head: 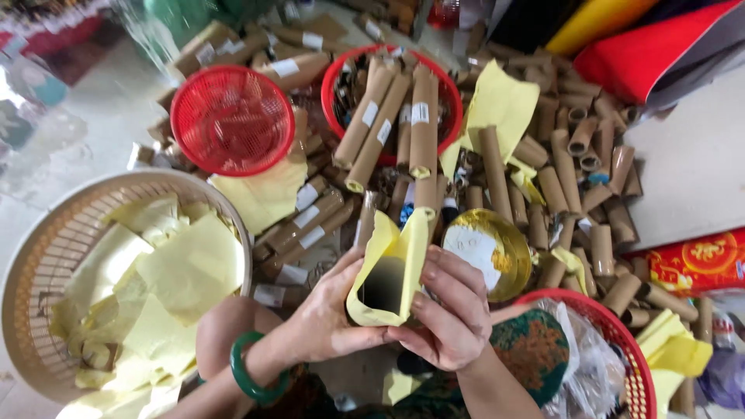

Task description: The person rolls paper sheets and inserts them into cardboard tubes, then wraps a tube in a large yellow paper sheet and rolls it along the floor to secure the outer wrapping.

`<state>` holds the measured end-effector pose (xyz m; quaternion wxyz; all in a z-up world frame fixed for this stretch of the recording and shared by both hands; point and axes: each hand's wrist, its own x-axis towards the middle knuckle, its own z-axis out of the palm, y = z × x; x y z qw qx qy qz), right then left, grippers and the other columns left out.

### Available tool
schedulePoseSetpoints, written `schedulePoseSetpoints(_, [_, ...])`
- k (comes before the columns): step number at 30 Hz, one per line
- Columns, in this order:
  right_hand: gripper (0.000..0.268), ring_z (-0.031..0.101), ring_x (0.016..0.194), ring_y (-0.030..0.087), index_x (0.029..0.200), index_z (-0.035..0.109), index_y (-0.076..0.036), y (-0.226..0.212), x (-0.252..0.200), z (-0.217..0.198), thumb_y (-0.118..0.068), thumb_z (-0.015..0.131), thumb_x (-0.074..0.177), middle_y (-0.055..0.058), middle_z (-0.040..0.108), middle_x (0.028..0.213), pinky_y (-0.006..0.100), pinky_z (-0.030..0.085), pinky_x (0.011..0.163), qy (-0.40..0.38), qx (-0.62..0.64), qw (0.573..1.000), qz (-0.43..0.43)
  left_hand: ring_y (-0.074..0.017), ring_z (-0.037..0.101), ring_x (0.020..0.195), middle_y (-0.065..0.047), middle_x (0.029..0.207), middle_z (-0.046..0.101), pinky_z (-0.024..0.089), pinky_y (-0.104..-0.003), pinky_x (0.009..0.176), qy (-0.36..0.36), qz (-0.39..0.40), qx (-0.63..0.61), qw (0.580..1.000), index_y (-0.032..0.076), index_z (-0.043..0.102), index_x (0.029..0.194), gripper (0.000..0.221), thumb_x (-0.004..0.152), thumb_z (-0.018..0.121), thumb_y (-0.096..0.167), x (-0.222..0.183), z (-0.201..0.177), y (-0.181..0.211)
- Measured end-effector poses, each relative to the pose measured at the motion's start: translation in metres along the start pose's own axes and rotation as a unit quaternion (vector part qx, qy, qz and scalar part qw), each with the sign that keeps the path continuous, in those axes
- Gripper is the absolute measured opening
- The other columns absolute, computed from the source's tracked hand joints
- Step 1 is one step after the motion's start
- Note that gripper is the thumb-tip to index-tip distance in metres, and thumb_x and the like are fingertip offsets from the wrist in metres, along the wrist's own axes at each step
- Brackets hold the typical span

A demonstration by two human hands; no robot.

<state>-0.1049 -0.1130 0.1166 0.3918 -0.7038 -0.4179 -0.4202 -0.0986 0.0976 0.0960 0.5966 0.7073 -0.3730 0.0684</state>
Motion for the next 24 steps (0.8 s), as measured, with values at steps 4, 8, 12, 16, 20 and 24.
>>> schedulePoseSetpoints(4, [0.039,0.063,0.116,0.032,0.107,0.073,-0.005,-0.007,0.008,0.001,-0.041,0.079,0.093,0.011,0.067,0.123,0.05,0.052,0.109,-0.097,-0.101,0.99,0.036,-0.0341,0.066,0.123,-0.016,0.137,0.061,0.051,-0.041,0.107,0.06,-0.084,-0.088,0.991,0.0,0.053,0.138,0.076,0.078,0.086,0.033,-0.01,0.006,-0.013])
schedulePoseSetpoints(8, [0.041,0.065,0.114,0.03,0.101,0.075,-0.005,0.006,-0.015,0.01,-0.045,0.074,0.095,0.008,0.071,0.118,0.053,0.048,0.111,-0.134,-0.041,0.989,0.037,-0.0326,0.07,0.103,-0.015,0.115,0.067,0.058,-0.039,0.096,0.011,-0.15,-0.042,0.988,0.001,0.063,0.123,0.066,0.072,0.09,0.033,-0.021,-0.001,-0.021])
schedulePoseSetpoints(12, [0.052,0.064,0.107,0.029,0.097,0.074,-0.008,-0.006,-0.021,-0.002,-0.059,0.06,0.094,0.006,0.071,0.111,0.053,0.041,0.114,-0.165,-0.022,0.986,0.013,-0.0362,0.064,0.123,-0.016,0.128,0.064,0.051,-0.042,0.111,-0.011,-0.016,0.023,1.0,-0.001,0.058,0.133,0.075,0.075,0.091,0.033,-0.025,0.002,-0.005])
schedulePoseSetpoints(16, [0.048,0.065,0.105,0.025,0.097,0.076,-0.01,0.0,-0.017,-0.008,-0.056,0.062,0.098,0.001,0.073,0.107,0.051,0.039,0.116,-0.194,-0.059,0.979,-0.037,-0.0341,0.066,0.118,-0.021,0.128,0.061,0.056,-0.039,0.101,0.074,-0.005,0.036,0.997,-0.003,0.059,0.131,0.074,0.073,0.089,0.032,-0.023,0.01,0.006])
schedulePoseSetpoints(20, [0.049,0.064,0.107,0.024,0.095,0.075,-0.01,0.008,-0.027,-0.006,-0.056,0.061,0.096,0.001,0.072,0.108,0.051,0.039,0.116,-0.21,-0.05,0.976,-0.033,-0.0295,0.071,0.115,-0.018,0.124,0.067,0.061,-0.036,0.096,0.193,0.055,0.051,0.978,0.001,0.059,0.129,0.065,0.08,0.092,0.028,-0.037,0.026,-0.004])
schedulePoseSetpoints(24, [0.04,0.063,0.112,0.026,0.099,0.079,-0.012,0.014,-0.032,-0.001,-0.05,0.066,0.096,0.0,0.071,0.108,0.051,0.039,0.119,-0.218,0.035,0.975,0.007,-0.0346,0.068,0.12,-0.012,0.123,0.066,0.061,-0.041,0.1,0.107,0.164,0.154,0.968,0.006,0.064,0.131,0.052,0.086,0.087,0.016,-0.036,0.013,-0.002])
